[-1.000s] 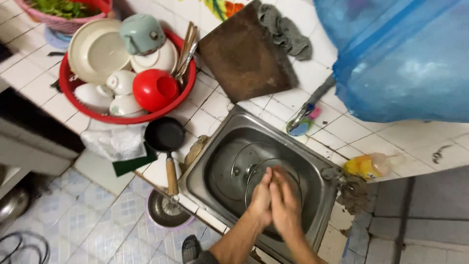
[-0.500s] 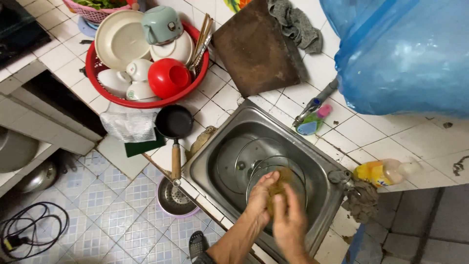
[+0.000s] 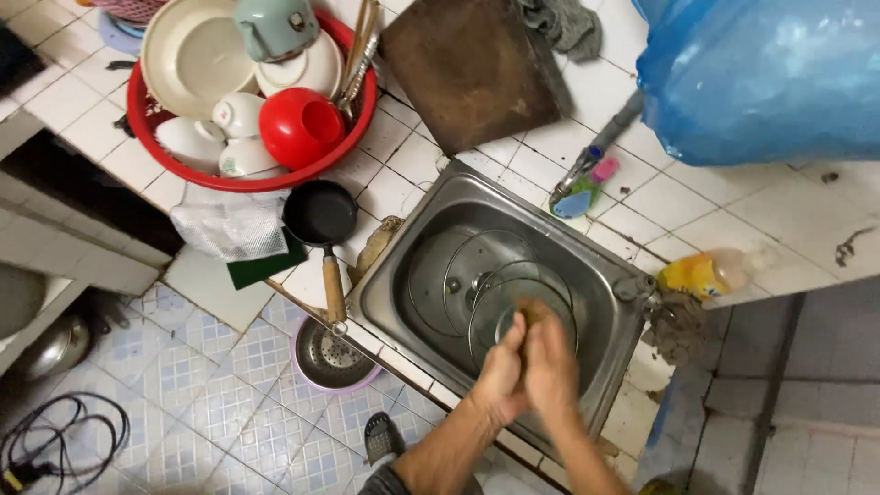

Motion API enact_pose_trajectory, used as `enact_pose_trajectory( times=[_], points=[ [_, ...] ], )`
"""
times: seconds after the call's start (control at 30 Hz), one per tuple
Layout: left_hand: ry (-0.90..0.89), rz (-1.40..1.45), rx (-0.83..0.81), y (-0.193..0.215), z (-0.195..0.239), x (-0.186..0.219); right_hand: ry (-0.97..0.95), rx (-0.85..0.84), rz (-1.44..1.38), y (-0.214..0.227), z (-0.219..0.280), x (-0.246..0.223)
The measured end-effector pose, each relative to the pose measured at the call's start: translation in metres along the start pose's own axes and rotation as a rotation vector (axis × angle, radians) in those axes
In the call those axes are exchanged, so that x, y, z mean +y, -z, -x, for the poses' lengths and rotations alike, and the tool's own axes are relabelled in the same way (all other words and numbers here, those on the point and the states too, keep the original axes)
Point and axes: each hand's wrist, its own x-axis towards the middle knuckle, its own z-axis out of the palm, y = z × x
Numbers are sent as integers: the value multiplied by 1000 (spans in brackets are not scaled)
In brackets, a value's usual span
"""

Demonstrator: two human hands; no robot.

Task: Washing a glass pot lid and other kitchenware in a sink using a sponge and water.

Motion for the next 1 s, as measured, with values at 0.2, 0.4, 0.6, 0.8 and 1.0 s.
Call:
enact_pose_trajectory(
  times=[0.2,0.4,0.6,0.8,1.0],
  points=[
    [28,-15,-25,6,28,10,-85,-234,103,2,8,3],
    [-74,-139,81,12,4,2,12,-26,37,28,2,-7],
    [-280,-260,299,-53,18,20,531,-294,139,42,-26,28],
    [-429,-466,302,-69,16,12,-83,-118,-502,50,-60,13],
    [-16,-318,115,-65,13,13,-158,-378,-311,50,-58,10]
  ],
)
